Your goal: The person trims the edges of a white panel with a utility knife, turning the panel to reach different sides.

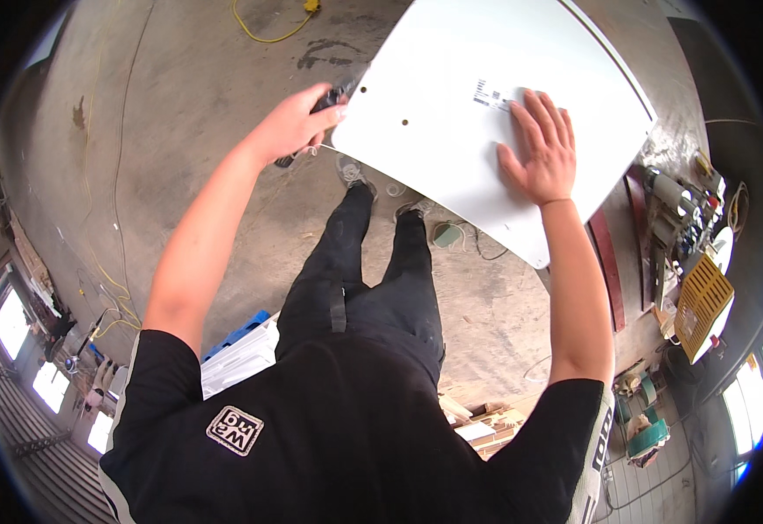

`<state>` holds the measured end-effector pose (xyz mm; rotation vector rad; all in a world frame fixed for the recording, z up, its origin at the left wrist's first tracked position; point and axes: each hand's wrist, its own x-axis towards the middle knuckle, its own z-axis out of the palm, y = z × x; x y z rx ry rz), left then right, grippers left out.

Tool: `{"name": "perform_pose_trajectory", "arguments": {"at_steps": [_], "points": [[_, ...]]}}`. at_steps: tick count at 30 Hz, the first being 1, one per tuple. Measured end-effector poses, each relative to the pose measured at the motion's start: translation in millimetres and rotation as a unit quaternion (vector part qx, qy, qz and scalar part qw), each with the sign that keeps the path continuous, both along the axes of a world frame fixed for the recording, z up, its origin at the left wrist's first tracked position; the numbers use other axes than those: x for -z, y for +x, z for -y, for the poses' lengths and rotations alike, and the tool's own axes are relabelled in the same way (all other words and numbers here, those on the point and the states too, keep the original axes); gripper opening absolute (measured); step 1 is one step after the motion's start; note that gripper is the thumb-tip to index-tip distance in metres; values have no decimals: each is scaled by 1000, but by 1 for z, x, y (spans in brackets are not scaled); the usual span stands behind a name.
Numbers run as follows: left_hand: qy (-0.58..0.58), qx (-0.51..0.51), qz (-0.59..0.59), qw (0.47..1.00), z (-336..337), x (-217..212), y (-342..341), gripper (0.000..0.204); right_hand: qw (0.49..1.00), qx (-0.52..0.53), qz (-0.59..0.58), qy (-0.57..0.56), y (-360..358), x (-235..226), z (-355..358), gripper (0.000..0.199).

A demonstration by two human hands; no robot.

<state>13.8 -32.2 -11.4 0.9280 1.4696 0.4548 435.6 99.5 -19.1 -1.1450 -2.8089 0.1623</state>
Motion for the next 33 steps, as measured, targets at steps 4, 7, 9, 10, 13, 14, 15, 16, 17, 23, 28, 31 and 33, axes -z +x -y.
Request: {"name": "perform_pose_trajectory", "arguments": {"at_steps": [4, 7, 9, 10, 13, 14, 15, 16, 17, 23, 28, 31, 33], "points": [[-112, 70, 29, 991, 23, -23, -27, 31, 1000, -6, -18, 1, -2, -2, -3, 64], [-187, 113, 68, 973, 34, -26, -38, 21, 1000, -10, -26, -1, -6, -3, -2, 63], [-187, 128, 81, 971, 38, -23, -39, 21, 1000, -10, -27, 0, -6, -2, -2, 63], [-186, 136, 87, 969, 37, -23, -38, 21, 1000, -9, -27, 1, -5, -1, -2, 63], [-185, 163, 82, 966, 35, -26, -27, 30, 1000, -9, -27, 3, -4, 0, -1, 63], [-188, 168, 82, 964, 35, -26, -23, 31, 1000, -9, -27, 4, -5, 0, -1, 63], [-150, 184, 75, 968, 37, -24, -19, 36, 999, -9, -31, 4, -5, 1, -2, 64], [-158, 183, 67, 968, 36, -27, -15, 37, 999, -8, -32, 4, -5, 0, -3, 64], [-165, 182, 58, 968, 34, -32, -13, 37, 999, -6, -34, 3, -5, 0, -2, 64], [-178, 203, 66, 961, 24, -41, 1, 31, 1000, 9, -21, -3, -7, -1, 1, 61], [-173, 212, 97, 957, 32, -21, 39, 26, 1000, 14, -21, -11, -9, -3, 0, 61], [-165, 214, 112, 956, 33, -23, 71, 27, 1000, 18, -19, -12, -8, -3, 1, 62], [-118, 216, 121, 962, 42, -9, 100, 27, 1000, 19, -18, -13, -5, -2, 1, 63]]}}
